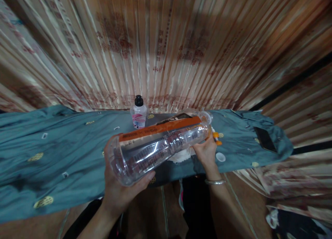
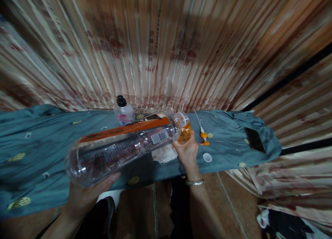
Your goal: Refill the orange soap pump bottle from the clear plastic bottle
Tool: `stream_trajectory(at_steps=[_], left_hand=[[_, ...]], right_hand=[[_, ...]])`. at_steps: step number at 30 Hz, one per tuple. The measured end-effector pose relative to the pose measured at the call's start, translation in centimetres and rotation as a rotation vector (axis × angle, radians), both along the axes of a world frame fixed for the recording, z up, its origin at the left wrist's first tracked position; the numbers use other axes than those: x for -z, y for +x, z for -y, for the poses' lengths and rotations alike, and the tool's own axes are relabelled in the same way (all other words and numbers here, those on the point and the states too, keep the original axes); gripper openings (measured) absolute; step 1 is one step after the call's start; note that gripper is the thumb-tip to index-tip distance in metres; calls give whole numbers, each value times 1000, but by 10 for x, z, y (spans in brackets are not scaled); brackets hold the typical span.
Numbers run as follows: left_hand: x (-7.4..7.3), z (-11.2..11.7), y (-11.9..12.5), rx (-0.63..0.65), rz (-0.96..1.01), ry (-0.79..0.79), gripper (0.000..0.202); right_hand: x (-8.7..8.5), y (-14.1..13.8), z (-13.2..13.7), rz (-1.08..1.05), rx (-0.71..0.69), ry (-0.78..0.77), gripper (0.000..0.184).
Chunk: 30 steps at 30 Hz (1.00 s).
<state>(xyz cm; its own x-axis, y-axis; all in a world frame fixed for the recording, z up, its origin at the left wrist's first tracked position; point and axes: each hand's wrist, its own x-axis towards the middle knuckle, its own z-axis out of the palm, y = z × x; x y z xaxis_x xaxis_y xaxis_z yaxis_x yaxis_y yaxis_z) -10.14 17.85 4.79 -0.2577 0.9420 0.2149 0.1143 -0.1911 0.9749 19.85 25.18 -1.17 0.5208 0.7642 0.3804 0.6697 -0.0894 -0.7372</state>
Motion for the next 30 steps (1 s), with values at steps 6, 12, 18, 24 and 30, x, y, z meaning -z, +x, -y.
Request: stream_trajectory(at_steps=[6, 12, 18, 24, 30], left_hand=[[6, 0, -2, 21, 7, 28, 103], [8, 2, -4, 26, 28, -27, 106], [5, 1, -3, 23, 33, -12, 105], [-1, 0, 2, 31, 40, 22, 105], [-6, -2, 6, -6, 46, 35, 104]], right_hand=[[-1, 0, 0, 17, -14, 7, 54], [1, 0, -1, 24, 25, 10, 56], [-1, 0, 0, 41, -8, 1, 54], [-3, 1, 0, 30, 6, -24, 59], [3, 2, 0, 72, 23, 18, 58]])
